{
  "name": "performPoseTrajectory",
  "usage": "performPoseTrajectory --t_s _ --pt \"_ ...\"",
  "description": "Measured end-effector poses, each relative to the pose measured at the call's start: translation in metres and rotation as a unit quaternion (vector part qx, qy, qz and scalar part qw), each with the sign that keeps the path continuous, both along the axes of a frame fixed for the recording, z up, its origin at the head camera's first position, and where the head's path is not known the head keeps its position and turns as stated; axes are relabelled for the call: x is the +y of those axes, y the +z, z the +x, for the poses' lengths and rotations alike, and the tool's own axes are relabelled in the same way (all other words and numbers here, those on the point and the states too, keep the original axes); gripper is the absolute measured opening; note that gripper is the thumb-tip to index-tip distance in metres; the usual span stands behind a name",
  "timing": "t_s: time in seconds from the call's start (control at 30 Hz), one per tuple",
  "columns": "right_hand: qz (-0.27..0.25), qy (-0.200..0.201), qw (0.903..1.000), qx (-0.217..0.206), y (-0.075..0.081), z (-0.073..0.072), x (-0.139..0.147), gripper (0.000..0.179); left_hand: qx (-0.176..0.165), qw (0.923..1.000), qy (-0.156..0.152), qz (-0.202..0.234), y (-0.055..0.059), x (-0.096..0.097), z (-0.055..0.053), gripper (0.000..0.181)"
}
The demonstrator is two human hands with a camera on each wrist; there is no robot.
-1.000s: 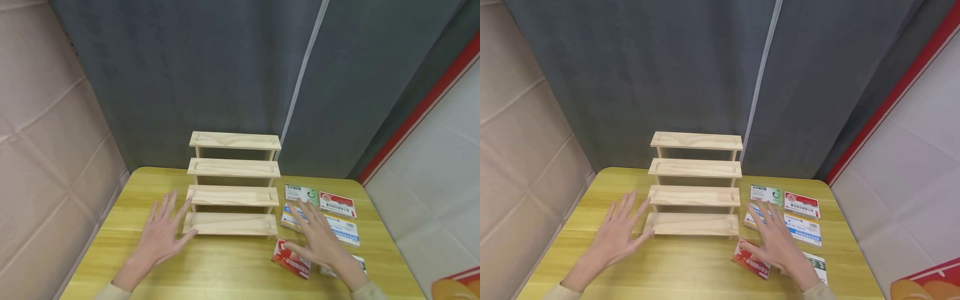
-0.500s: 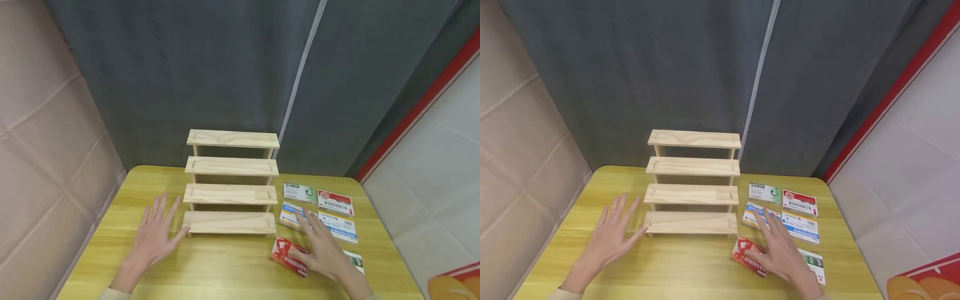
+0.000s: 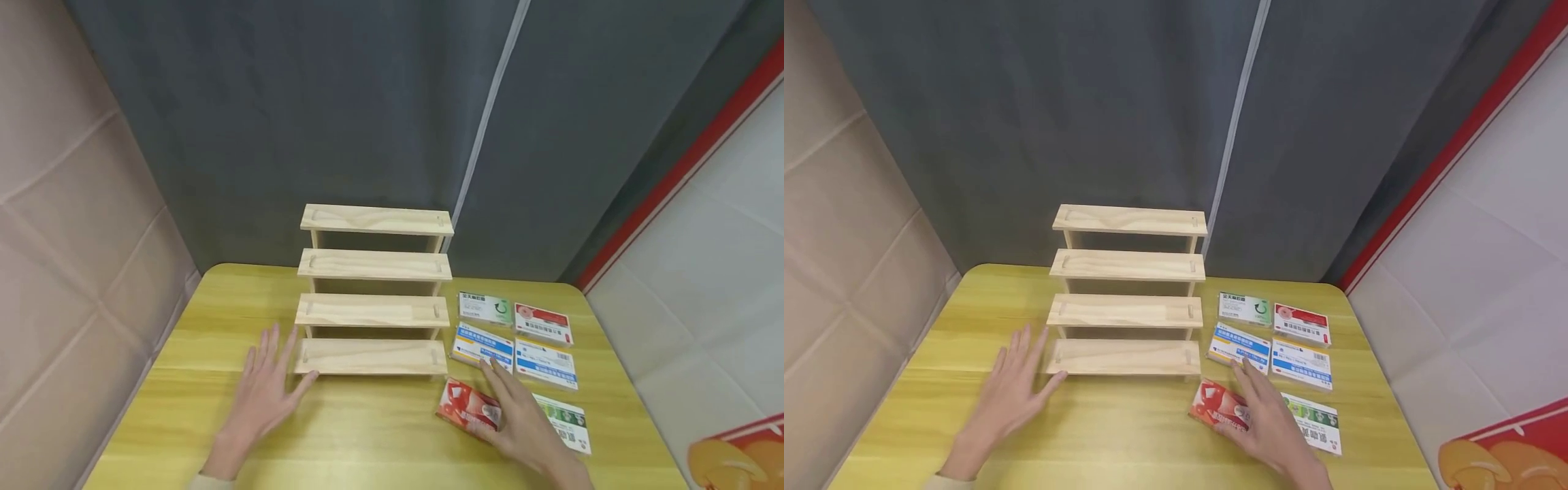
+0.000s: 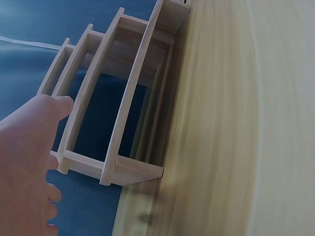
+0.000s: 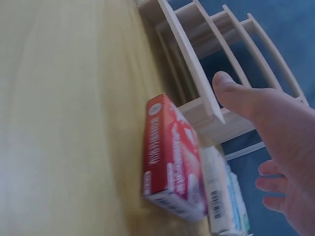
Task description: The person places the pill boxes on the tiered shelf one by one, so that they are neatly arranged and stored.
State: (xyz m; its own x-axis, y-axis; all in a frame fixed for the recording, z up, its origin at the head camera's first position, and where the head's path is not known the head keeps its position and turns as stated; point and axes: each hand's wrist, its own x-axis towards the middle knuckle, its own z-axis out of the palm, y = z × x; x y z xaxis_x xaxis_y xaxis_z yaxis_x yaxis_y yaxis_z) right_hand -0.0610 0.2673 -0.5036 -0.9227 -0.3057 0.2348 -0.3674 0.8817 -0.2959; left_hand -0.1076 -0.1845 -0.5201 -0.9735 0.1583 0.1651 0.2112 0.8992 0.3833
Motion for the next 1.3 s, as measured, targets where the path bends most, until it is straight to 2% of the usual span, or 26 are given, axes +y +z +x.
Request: performPoseTrajectory --t_s 0.2,0.47,0.6,0.87,1.07,1.2,1.3 --pt "-0.018 0.004 0.9998 -0.004 -0.013 0.007 0.001 0.116 -0.004 1.0000 -0.007 0.005 -0.009 0.007 -0.001 0.090" --pt "0.005 -0.002 0.9999 0.012 -0.027 0.011 0.001 0.112 -0.017 0.9998 0.000 0.011 -0.020 0.014 -0.003 0.093" --pt "0.019 -0.014 0.9997 0.006 -0.033 0.014 0.003 0.109 -0.021 0.9994 0.001 0.027 -0.026 0.015 -0.006 0.092" --pt "0.023 -0.004 0.9994 0.025 -0.038 0.014 0.004 0.103 -0.032 0.9961 0.013 0.082 -0.039 0.013 -0.011 0.091" --pt "0.042 -0.028 0.9987 0.011 -0.039 0.017 0.005 0.095 -0.042 0.9869 0.031 0.153 -0.047 0.013 -0.016 0.091" --pt "0.051 -0.039 0.9979 0.006 -0.040 0.017 0.005 0.091 -0.054 0.9752 0.040 0.211 -0.052 0.014 -0.018 0.092" --pt "0.046 -0.047 0.9978 -0.006 -0.040 0.016 0.005 0.089 -0.050 0.9653 0.046 0.252 -0.055 0.014 -0.018 0.091"
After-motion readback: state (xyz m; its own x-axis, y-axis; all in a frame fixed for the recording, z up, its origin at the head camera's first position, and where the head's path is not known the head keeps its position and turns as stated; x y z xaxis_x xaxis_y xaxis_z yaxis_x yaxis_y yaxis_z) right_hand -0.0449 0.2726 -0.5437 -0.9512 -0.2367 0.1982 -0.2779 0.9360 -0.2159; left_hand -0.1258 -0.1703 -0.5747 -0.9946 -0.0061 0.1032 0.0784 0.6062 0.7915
